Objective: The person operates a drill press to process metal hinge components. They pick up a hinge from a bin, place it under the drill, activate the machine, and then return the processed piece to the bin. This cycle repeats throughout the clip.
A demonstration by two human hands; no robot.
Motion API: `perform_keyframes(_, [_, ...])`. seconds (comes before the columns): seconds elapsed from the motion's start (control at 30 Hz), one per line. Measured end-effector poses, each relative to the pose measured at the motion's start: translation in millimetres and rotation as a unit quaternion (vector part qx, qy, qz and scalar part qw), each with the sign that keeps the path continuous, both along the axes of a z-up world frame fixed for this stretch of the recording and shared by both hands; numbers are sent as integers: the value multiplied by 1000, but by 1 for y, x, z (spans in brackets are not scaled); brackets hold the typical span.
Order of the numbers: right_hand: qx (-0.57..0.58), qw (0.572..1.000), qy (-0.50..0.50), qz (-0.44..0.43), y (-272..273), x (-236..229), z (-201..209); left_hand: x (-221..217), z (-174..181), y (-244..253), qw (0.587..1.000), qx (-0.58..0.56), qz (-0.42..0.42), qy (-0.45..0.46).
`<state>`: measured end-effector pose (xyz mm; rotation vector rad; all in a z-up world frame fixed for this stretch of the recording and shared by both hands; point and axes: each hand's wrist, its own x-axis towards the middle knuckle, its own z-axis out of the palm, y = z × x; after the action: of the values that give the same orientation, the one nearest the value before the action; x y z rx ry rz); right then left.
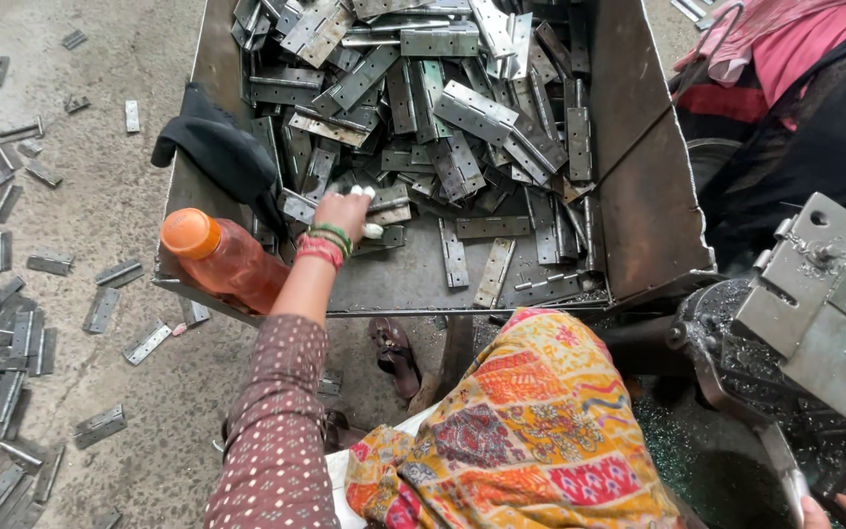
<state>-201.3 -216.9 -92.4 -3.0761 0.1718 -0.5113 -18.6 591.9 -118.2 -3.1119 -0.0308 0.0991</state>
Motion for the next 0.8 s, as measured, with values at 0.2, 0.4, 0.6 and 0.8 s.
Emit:
perform_keyframes(0.2, [-13, 999, -42, 33, -10, -10, -4, -62, 22, -64, 989, -15, -12, -144])
perform_keyframes(0.4, [15, 999, -36, 0, 29, -18, 26, -75, -11, -82, 982, 31, -1, -187])
perform_keyframes(0.6, [102, 994, -29, -10, 93, -18, 97, -59, -56, -60, 977, 14, -33, -209])
perform_keyframes(0.8, [148, 988, -31, -40, 116, -15, 117, -50, 4, -106, 992, -76, 18, -101])
